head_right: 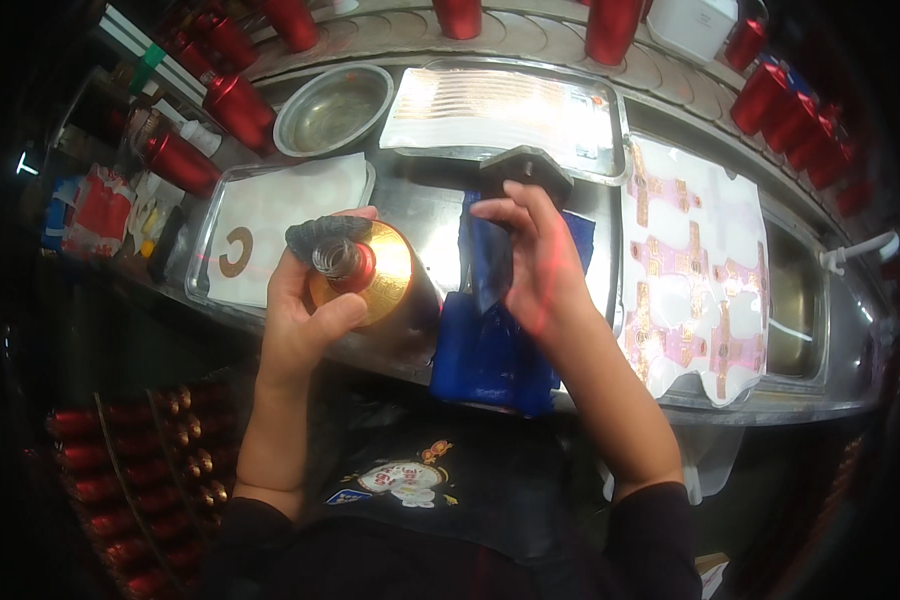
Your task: The person repeatedly picks up red bottles, wipes them with a blue cloth, applies a gold circular sticker to the neck, and then applies a rectangular label to the body. The person places the finished bottles on a nearby rack.
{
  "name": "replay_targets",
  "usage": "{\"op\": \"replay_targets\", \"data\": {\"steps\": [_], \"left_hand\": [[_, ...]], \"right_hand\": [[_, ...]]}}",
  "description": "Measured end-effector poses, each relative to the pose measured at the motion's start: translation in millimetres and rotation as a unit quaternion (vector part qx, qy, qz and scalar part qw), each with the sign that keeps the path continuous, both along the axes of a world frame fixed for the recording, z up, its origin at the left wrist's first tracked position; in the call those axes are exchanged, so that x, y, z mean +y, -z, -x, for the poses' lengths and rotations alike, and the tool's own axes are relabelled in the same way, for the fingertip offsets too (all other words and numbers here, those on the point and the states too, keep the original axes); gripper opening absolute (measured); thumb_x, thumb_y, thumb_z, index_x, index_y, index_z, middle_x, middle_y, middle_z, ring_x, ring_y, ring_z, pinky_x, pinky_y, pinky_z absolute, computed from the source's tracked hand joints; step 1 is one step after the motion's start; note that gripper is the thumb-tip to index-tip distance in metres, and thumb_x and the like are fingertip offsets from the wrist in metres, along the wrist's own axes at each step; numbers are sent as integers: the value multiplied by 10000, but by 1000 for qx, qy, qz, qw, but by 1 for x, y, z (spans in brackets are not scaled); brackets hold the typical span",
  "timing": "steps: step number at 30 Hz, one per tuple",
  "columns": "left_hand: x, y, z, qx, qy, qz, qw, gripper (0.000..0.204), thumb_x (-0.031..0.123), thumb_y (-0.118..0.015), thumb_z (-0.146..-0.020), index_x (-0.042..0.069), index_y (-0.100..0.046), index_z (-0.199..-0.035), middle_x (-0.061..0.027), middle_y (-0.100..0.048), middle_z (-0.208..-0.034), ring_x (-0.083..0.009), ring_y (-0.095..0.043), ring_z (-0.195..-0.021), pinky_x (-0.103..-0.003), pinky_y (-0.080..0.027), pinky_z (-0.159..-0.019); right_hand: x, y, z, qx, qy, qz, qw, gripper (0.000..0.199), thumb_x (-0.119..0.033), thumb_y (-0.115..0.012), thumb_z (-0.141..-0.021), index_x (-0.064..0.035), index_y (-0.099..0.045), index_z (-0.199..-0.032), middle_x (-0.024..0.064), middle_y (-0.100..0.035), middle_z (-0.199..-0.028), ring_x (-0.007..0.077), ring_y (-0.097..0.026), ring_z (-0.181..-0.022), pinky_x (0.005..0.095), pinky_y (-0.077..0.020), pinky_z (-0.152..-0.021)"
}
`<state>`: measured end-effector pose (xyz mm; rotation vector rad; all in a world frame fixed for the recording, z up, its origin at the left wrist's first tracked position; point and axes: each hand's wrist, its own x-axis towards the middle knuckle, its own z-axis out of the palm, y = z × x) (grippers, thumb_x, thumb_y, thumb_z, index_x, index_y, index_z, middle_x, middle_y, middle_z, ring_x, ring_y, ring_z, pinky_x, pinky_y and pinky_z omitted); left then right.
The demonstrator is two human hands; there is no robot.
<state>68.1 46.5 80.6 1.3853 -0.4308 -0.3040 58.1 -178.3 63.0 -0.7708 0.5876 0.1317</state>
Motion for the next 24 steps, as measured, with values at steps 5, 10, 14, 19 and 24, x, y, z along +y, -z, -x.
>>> {"op": "replay_targets", "data": {"steps": [5,10,14,19,24], "left_hand": [[1,7,5,-13,-18,21,1000,631,164,-764,-852,18,-491,-1402,-97,-605,-1266,-180,-587,-1186,-339,-466,-1032],[0,11,5,-28,-12,24,999,612,161,-750,-867,18,-490,-1402,-101,-598,-1284,-183,-585,-1190,-343,-464,-1038],[2,8,5,-6,3,28,1000,606,123,-749,-864,20,-486,-1400,-99,-594,-1294,-180,-583,-1192,-339,-463,-1037],[6,6,5,41,13,11,999,660,149,-747,-845,27,-465,-1429,-106,-548,-1376,-202,-545,-1256,-357,-432,-1075],[13,14,-6,-81,49,-25,995,746,140,-855,-775,53,-480,-1414,-83,-583,-1321,-190,-575,-1205,-345,-449,-1055]], "right_hand": [[23,-36,52,-245,-50,316,915,370,-92,-720,-848,-13,-556,-1171,50,-626,-967,122,-618,-865,260,-499,-794],[23,-37,17,-340,-57,535,771,193,-86,-733,-838,-5,-640,-986,105,-653,-839,166,-639,-760,284,-507,-698],[5,-28,-8,-341,-58,515,784,193,-100,-733,-824,-9,-659,-978,90,-672,-839,144,-634,-782,281,-513,-725],[9,-33,5,-358,-75,557,746,198,-56,-735,-822,-2,-654,-994,93,-661,-888,143,-644,-833,275,-513,-742],[11,-39,21,-563,-28,632,532,250,33,-757,-701,-33,-714,-938,100,-665,-845,250,-638,-733,333,-519,-670]]}}
